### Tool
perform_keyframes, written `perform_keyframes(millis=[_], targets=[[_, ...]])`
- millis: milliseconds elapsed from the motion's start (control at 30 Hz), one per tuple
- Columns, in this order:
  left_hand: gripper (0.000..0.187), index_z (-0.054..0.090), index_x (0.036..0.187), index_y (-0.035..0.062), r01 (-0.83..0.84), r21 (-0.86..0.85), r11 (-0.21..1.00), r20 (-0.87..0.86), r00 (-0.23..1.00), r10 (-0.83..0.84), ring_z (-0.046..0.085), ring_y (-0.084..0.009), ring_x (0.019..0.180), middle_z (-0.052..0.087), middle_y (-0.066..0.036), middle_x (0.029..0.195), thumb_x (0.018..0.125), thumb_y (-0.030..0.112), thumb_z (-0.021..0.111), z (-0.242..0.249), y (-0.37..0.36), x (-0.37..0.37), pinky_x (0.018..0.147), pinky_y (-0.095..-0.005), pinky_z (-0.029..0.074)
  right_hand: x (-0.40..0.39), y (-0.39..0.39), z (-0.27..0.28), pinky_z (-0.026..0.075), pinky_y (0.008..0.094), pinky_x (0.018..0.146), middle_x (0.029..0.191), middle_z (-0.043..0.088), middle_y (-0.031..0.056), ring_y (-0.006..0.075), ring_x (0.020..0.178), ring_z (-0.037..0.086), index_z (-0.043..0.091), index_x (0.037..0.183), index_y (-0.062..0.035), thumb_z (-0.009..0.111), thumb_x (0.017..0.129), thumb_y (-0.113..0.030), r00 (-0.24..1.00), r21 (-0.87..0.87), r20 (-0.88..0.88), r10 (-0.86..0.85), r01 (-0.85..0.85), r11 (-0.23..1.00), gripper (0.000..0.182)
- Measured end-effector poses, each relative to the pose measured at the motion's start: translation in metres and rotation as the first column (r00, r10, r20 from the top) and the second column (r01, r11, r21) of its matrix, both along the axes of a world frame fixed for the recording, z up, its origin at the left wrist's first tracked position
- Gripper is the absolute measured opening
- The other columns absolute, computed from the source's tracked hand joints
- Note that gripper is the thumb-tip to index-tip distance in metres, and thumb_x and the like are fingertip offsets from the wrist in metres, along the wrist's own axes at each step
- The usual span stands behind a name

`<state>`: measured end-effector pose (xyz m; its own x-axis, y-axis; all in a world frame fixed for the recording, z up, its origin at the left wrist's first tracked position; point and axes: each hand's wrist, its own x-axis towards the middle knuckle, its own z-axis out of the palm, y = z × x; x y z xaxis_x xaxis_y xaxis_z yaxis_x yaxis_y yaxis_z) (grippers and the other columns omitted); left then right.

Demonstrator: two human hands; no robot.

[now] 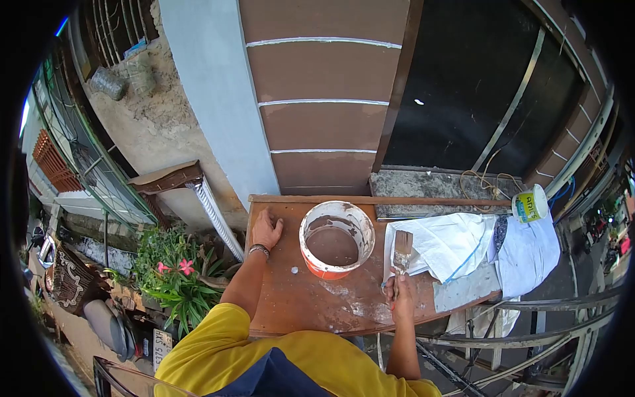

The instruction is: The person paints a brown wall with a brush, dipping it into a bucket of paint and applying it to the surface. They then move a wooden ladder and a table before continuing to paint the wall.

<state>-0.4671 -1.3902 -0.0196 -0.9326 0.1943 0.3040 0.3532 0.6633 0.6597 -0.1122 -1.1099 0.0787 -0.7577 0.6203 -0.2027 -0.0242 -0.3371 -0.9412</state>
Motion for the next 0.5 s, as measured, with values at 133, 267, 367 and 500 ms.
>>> perform_keyframes(millis=[133, 267, 367, 500], targets=[[0.054, 0.054, 0.13, 0.0019, -0.004, -0.036, 0.999, -0.005, 1.0, 0.004, 0.063, -0.0365, 0.106, 0.064, -0.016, 0.109, 0.087, 0.032, 0.067, 0.006, 0.0, 0.003, 0.089, -0.0487, 0.051, -0.01, 0.01, -0.002, 0.037, 0.0208, 0.052, 0.086, 0.06, -0.0007, 0.0056, 0.064, 0.049, 0.061, 0.128, -0.0019, 0.062, 0.102, -0.029, 1.0, 0.204, 0.011, -0.022, 0.019, 0.979, 0.038], [0.055, 0.054, 0.131, 0.0021, 0.004, -0.066, 0.998, -0.024, 1.0, -0.005, 0.062, -0.036, 0.108, 0.064, -0.016, 0.11, 0.087, 0.032, 0.067, 0.009, 0.002, 0.005, 0.091, -0.0483, 0.051, -0.031, 0.042, 0.015, 0.047, 0.0241, 0.07, 0.098, 0.067, 0.0037, 0.011, 0.078, 0.058, 0.061, 0.127, 0.0022, 0.065, 0.099, -0.018, 0.997, 0.612, 0.006, -0.075, 0.055, 0.789, 0.035], [0.056, 0.053, 0.133, 0.0028, 0.005, -0.087, 0.996, -0.035, 0.999, -0.008, 0.062, -0.0358, 0.109, 0.064, -0.015, 0.11, 0.087, 0.032, 0.067, 0.007, 0.002, 0.004, 0.092, -0.0482, 0.051, -0.081, 0.065, 0.053, 0.051, 0.0338, 0.083, 0.107, 0.07, 0.0121, 0.0223, 0.094, 0.066, 0.061, 0.127, 0.0045, 0.067, 0.096, -0.014, 0.997, 0.831, -0.01, -0.071, 0.048, 0.555, 0.037], [0.058, 0.053, 0.134, 0.0018, 0.007, -0.075, 0.997, -0.015, 1.0, -0.008, 0.062, -0.0357, 0.11, 0.064, -0.016, 0.111, 0.087, 0.032, 0.067, 0.012, 0.002, 0.003, 0.092, -0.048, 0.052, -0.173, 0.067, 0.121, 0.051, 0.0429, 0.088, 0.109, 0.071, 0.0172, 0.0354, 0.1, 0.068, 0.064, 0.125, -0.0021, 0.07, 0.091, -0.017, 0.994, 0.992, 0.092, -0.062, -0.086, 0.088, 0.038]])
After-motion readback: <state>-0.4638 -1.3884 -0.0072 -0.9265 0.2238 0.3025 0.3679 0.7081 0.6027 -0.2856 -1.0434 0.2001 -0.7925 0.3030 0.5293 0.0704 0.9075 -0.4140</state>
